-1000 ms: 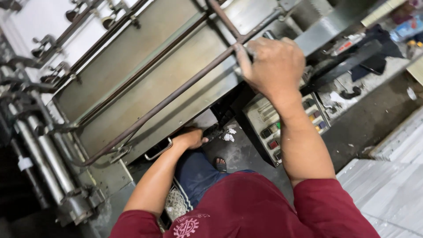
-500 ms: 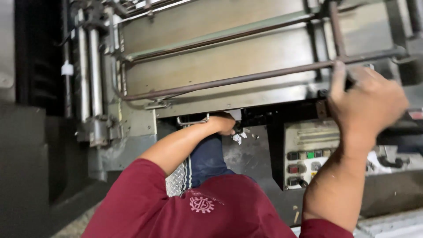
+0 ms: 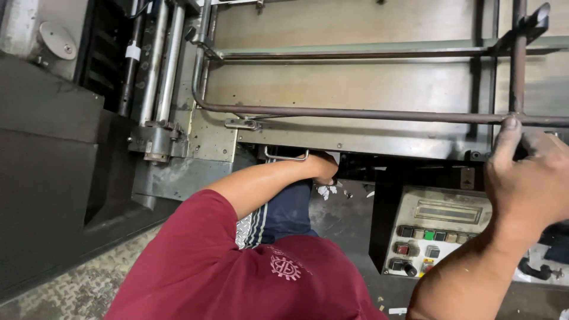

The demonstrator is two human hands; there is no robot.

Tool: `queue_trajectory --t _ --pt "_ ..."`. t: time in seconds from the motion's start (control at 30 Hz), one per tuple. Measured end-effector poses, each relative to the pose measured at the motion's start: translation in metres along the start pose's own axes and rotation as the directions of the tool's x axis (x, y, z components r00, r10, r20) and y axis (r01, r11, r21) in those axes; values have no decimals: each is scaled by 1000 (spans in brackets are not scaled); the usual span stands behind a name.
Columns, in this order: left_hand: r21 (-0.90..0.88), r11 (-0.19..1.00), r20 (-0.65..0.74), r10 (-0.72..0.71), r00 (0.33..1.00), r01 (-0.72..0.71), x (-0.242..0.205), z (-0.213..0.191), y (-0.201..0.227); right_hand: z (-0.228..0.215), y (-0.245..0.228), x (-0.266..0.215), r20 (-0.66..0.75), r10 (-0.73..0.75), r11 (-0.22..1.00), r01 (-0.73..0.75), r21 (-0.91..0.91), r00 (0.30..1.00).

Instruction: The person adjusts a metal rod on a large industrial machine using both hands. They repeatedly move the rod along a track and manipulate a lever or handle on the side of the machine.

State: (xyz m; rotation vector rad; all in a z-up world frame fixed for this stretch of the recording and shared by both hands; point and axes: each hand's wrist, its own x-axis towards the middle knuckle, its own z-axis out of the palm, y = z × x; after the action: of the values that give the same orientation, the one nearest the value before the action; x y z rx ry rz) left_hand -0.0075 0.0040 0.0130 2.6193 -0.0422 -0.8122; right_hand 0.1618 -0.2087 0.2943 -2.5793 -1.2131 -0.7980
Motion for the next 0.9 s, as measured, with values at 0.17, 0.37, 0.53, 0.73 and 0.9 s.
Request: queue_trajectory --t 0.17,0.37,0.53,0.73,0.9 --pt "3 1000 -11 -1 1000 1 7 3 -2 3 -2 -3 -33 36 999 -35 26 999" --pt "8 1000 6 -1 1000 1 10 5 -2 12 10 -9 -34 48 999 -47 23 998" --pt "13 1000 -2 1 1000 -1 13 8 -2 1 -2 -2 -11 16 999 -16 28 1000" --pt "24 1000 4 -18 1000 17 9 4 0 8 7 -6 -47 -4 1000 4 13 999" --pt "42 999 10 -5 1000 4 13 8 -2 -1 -6 -3 -4 61 996 -61 57 998"
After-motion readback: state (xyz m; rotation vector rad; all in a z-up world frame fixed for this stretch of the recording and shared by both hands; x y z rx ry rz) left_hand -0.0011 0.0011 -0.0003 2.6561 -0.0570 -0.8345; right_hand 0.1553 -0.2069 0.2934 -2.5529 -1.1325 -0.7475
